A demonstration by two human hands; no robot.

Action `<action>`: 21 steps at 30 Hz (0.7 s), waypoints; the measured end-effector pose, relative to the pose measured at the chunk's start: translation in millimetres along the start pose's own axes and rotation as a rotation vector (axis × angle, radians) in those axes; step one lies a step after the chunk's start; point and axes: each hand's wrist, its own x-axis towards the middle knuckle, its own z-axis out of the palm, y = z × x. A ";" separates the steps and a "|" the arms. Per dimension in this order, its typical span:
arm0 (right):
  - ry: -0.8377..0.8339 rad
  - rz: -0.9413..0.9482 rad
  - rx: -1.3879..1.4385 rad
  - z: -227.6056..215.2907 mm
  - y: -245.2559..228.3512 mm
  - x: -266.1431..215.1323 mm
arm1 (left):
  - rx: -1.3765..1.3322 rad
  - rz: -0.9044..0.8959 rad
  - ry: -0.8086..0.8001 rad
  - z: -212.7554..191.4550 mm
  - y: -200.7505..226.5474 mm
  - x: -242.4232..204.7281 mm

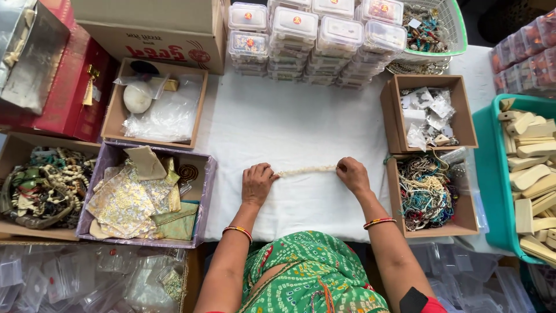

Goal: The person wraps a small item in a patterned cloth, places it in a plastic container, and stacks it. They then fold a red beaded string, wrap it in plastic, place it in a cloth pouch, and put the pouch into a container. Finally, they handle a white beaded necklace.

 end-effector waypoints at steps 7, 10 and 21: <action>0.091 0.049 0.047 11.2 7.2 1.4 | -0.051 -0.013 0.027 9.4 -7.9 -3.2; 0.095 0.177 0.019 18.7 0.1 -7.2 | -0.059 -0.095 -0.066 -3.4 3.0 0.3; -0.225 -0.459 -0.321 78.1 -45.9 -34.9 | 0.100 0.429 -0.188 8.1 1.0 -4.3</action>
